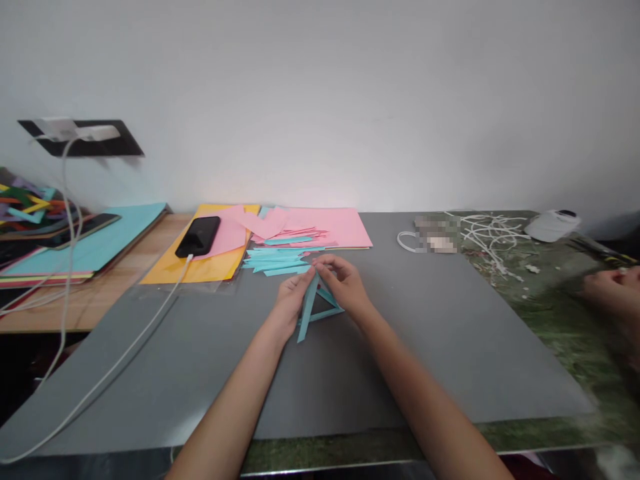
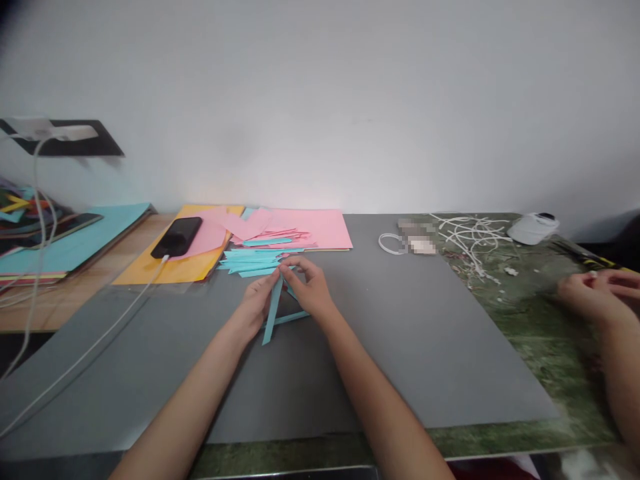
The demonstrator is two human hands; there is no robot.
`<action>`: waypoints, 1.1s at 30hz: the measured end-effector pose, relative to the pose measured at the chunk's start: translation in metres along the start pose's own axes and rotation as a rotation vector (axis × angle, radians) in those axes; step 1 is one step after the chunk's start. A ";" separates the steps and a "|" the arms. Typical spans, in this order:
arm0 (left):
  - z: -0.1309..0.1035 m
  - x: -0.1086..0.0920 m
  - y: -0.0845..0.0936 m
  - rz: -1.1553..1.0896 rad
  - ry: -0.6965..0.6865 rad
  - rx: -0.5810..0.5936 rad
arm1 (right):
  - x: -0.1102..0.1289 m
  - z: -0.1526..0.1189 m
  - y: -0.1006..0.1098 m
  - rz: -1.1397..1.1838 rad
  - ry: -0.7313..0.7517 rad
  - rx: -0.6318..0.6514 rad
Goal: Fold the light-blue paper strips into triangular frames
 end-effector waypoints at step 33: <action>-0.006 -0.009 -0.004 -0.013 -0.073 0.019 | 0.003 -0.004 0.004 0.003 0.003 -0.133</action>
Point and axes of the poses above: each hand's wrist, its own z-axis towards the middle knuckle, its own y-axis out of the back of the hand, x = y × z, the point moved 7 cm from there along z, towards the middle knuckle, and after that the axes turned 13 degrees about y, right-handed, at the moved point
